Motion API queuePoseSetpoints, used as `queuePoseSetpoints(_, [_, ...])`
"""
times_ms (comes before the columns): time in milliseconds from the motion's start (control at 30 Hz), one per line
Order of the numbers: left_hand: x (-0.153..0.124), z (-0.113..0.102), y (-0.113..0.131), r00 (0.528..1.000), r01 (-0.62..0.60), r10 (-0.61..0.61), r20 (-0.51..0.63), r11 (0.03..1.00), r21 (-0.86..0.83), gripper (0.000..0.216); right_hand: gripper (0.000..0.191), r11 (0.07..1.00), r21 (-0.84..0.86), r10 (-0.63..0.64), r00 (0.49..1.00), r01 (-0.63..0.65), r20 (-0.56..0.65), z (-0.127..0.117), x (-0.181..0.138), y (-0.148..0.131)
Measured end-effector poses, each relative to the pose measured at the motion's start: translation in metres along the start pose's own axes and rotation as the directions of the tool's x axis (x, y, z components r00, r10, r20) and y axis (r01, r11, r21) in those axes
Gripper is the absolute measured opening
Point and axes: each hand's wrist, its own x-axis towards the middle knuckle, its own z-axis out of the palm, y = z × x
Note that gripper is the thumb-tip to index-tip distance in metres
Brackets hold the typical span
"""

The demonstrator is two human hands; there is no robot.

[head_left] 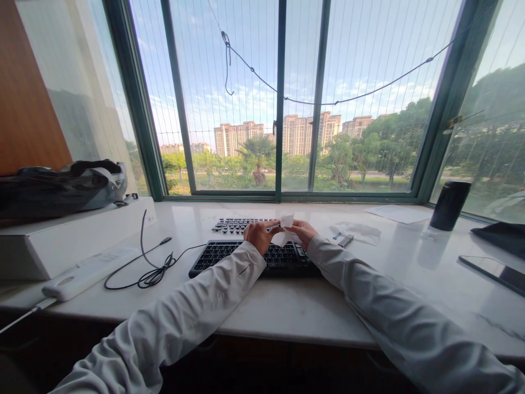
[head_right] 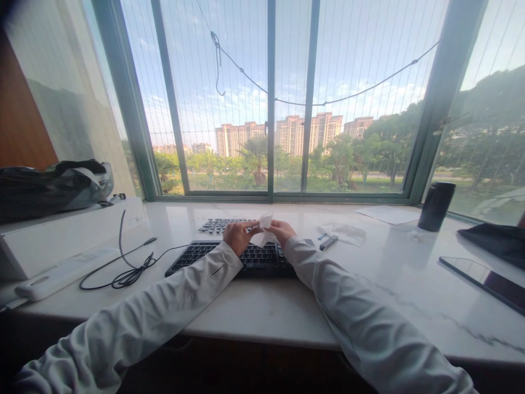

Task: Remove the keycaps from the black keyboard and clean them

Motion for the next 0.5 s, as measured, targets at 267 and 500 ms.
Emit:
queuePoseSetpoints(267, [-0.002, -0.002, 0.001, 0.998, -0.065, 0.065, 0.008, 0.997, 0.034, 0.032, 0.041, 0.985, -0.165, -0.070, 0.993, 0.053, -0.096, -0.012, 0.006, 0.003])
queuePoseSetpoints(500, [-0.001, -0.001, 0.001, 0.997, -0.076, 0.076, 0.000, 0.997, -0.005, 0.036, 0.043, 0.948, -0.293, -0.168, 0.977, 0.123, -0.132, -0.017, 0.014, 0.012])
